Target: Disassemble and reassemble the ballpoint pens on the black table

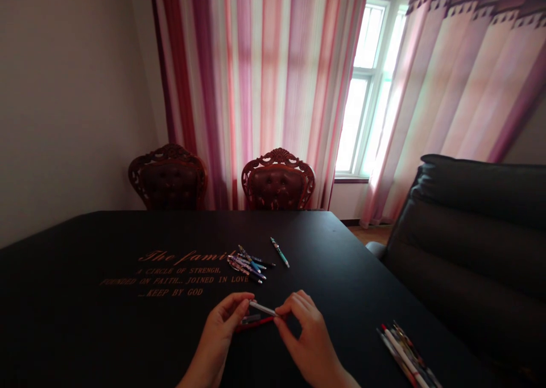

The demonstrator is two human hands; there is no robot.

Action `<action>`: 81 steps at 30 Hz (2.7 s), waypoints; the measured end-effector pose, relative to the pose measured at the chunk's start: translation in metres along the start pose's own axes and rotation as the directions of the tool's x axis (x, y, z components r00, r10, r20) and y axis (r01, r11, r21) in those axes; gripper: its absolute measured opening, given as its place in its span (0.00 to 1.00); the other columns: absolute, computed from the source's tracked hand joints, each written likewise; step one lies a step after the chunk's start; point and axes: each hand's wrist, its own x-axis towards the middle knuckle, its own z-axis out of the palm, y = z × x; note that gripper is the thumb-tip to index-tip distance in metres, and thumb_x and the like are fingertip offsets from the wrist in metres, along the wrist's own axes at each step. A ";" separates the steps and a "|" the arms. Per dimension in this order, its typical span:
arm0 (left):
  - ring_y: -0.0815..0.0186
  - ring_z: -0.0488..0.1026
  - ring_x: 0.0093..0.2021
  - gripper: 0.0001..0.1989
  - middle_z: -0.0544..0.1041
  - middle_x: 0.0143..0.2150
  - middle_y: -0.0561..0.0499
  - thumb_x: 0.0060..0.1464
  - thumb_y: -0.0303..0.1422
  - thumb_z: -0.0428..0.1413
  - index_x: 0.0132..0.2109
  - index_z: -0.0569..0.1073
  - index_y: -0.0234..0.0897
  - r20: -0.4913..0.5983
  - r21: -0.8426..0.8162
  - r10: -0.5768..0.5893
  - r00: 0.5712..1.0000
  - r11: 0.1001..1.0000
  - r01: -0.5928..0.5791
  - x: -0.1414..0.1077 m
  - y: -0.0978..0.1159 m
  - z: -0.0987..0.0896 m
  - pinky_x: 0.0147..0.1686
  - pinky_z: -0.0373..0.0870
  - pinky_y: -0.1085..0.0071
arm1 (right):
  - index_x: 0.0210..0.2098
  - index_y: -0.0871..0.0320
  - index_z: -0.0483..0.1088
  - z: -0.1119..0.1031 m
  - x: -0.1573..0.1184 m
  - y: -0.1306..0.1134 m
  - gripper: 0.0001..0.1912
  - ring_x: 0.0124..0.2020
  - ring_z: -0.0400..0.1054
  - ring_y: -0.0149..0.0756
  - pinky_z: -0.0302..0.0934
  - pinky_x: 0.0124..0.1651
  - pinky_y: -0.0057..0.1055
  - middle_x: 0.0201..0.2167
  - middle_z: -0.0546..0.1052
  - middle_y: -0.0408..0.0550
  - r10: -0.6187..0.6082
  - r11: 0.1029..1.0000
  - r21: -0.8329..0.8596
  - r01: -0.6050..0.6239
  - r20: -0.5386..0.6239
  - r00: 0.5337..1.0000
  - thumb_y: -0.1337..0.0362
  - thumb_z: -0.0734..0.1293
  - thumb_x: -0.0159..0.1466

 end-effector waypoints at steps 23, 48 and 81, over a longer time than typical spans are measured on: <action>0.62 0.75 0.32 0.12 0.78 0.27 0.53 0.43 0.38 0.66 0.33 0.74 0.38 0.153 0.338 0.045 0.987 0.936 -0.095 -0.012 0.007 0.011 0.35 0.69 0.71 | 0.36 0.51 0.76 0.000 -0.001 -0.004 0.06 0.37 0.69 0.37 0.60 0.48 0.36 0.32 0.78 0.43 0.026 0.979 0.198 -0.046 0.105 0.994 0.68 0.68 0.62; 0.61 0.68 0.43 0.08 0.74 0.40 0.54 0.51 0.25 0.58 0.38 0.72 0.44 0.433 0.883 0.137 0.891 0.133 -0.450 -0.002 0.014 -0.013 0.45 0.54 0.64 | 0.34 0.54 0.77 -0.040 0.018 0.071 0.08 0.35 0.70 0.38 0.61 0.41 0.32 0.31 0.77 0.45 0.267 0.960 -0.138 -0.243 0.199 0.943 0.70 0.67 0.57; 0.63 0.71 0.35 0.05 0.76 0.34 0.55 0.59 0.28 0.53 0.38 0.71 0.43 0.444 0.848 0.214 0.870 0.213 -0.485 -0.006 0.013 -0.008 0.43 0.54 0.61 | 0.33 0.54 0.77 -0.038 0.017 0.046 0.08 0.35 0.70 0.35 0.62 0.40 0.30 0.30 0.76 0.43 0.226 0.971 0.022 -0.239 0.260 0.939 0.71 0.70 0.55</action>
